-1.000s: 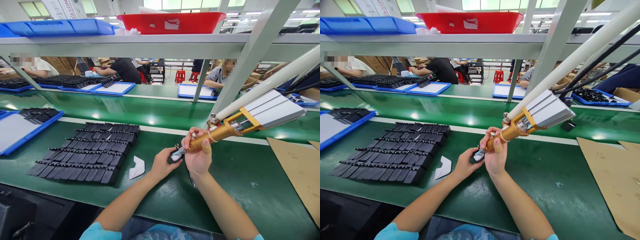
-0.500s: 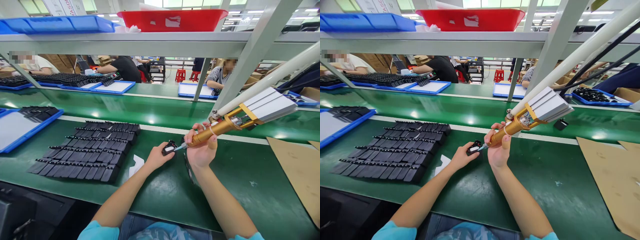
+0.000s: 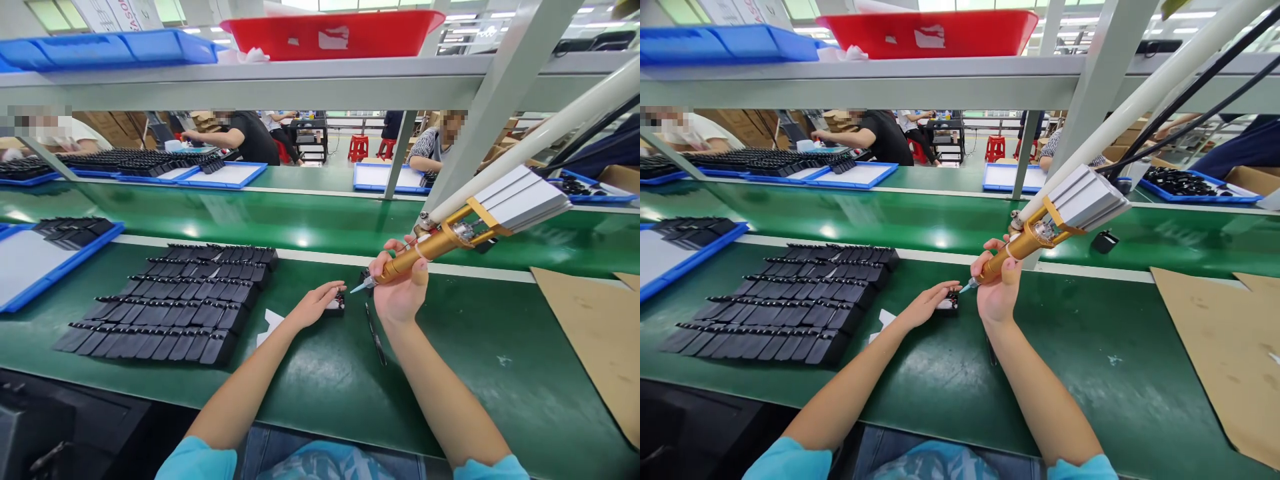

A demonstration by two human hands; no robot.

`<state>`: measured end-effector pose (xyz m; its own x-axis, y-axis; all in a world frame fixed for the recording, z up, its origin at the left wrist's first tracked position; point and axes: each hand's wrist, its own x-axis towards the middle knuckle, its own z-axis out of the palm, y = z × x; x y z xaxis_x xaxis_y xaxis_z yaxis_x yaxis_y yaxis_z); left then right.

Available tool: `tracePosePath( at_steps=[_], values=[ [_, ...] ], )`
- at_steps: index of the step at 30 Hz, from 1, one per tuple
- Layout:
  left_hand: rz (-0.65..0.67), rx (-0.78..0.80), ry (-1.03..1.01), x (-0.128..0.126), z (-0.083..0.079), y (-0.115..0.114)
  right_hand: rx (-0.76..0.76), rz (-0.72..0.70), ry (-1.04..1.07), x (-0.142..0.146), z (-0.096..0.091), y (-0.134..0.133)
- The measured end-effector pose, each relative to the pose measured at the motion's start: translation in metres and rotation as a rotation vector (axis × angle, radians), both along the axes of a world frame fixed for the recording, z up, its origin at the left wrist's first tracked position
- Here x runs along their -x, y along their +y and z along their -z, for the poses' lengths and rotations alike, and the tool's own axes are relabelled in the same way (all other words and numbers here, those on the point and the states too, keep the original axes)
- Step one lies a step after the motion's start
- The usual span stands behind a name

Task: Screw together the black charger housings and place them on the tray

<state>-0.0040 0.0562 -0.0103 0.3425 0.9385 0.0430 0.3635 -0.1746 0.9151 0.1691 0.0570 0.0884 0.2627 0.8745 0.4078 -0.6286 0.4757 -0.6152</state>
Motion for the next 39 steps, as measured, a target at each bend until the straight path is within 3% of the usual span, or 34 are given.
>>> tracePosePath(
  at_steps=[4,9,14,19,25,28,32,35,39],
  values=[
    [-0.034,-0.18,0.068,-0.008,0.005,-0.002,-0.013,-0.009,0.0,0.001,0.001,-0.001],
    [0.039,-0.481,0.281,-0.004,0.004,-0.009,-0.002,-0.015,0.01,0.001,0.002,0.001],
    [0.063,-0.47,0.317,-0.004,0.005,-0.009,-0.018,-0.024,0.027,-0.001,0.003,0.002],
    [0.103,-0.474,0.482,-0.01,0.005,-0.012,-0.021,-0.029,0.029,-0.001,0.004,0.002],
    [0.059,-0.469,0.581,-0.018,0.008,-0.019,-0.004,-0.005,0.024,-0.002,0.003,0.003],
    [-0.061,-0.362,0.423,-0.019,0.01,-0.016,-0.006,0.0,0.025,-0.003,0.003,0.004],
    [-0.277,0.129,-0.239,-0.018,0.005,-0.01,0.009,0.021,0.009,-0.004,0.002,0.006],
    [-0.237,0.446,-0.733,-0.018,-0.004,-0.01,0.02,0.032,0.004,-0.005,0.001,0.005],
    [-0.119,0.511,-0.954,-0.018,-0.017,-0.016,0.022,0.032,0.011,-0.005,0.0,0.005]
  ],
)
